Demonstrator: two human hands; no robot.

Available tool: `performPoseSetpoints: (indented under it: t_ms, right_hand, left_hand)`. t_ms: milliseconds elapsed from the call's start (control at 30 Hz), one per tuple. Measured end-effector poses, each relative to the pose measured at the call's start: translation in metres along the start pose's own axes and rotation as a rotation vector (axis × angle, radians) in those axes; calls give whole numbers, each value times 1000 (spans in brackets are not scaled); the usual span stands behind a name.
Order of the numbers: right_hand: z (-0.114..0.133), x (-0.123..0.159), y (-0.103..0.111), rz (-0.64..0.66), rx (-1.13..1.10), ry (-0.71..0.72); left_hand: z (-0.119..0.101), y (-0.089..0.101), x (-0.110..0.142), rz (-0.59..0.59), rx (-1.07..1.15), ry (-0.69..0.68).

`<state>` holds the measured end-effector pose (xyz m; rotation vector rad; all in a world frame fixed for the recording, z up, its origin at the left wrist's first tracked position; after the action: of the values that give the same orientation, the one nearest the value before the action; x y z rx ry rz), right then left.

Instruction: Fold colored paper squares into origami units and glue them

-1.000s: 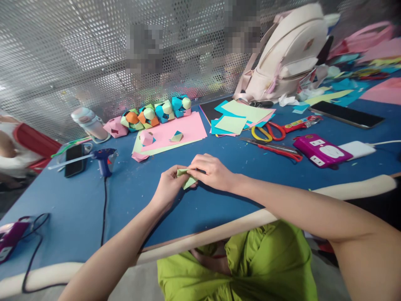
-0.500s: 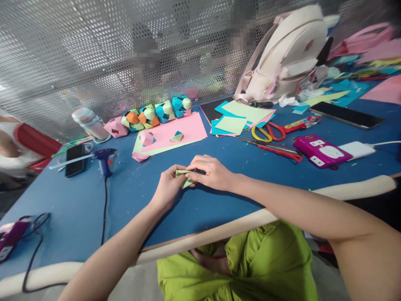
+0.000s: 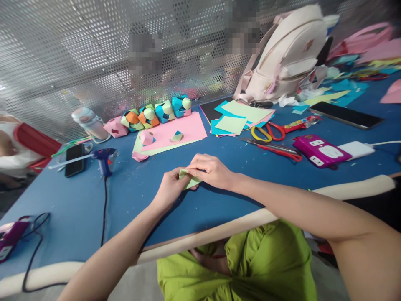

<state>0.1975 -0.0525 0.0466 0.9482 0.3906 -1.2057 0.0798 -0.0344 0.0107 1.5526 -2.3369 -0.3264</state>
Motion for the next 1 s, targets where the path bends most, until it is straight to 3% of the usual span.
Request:
performPoseSetpoints:
  t_ms: [333, 533, 800, 1000]
  right_hand:
    - [2, 0, -1, -31, 41, 16]
    - [7, 1, 0, -45, 100, 64]
    - [0, 1, -1, -19, 184, 3]
    - [-1, 2, 0, -42, 178, -24]
  left_hand:
    - [-3, -3, 2, 13, -71, -20]
    - [2, -5, 0, 27, 7, -5]
    - [3, 10, -3, -138, 130, -21]
    - [2, 11, -2, -173, 143, -14]
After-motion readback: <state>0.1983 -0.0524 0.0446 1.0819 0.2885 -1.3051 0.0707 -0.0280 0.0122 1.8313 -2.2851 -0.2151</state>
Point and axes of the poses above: each hand's wrist, its own x-axis away from the middle knuckle, its own y-axis out of the back of the hand, z = x × y, the point moved 7 cm from there along -x, towards the middle knuckle, and after that the axes turned 15 degrees about -x, right-handed, at the moved point
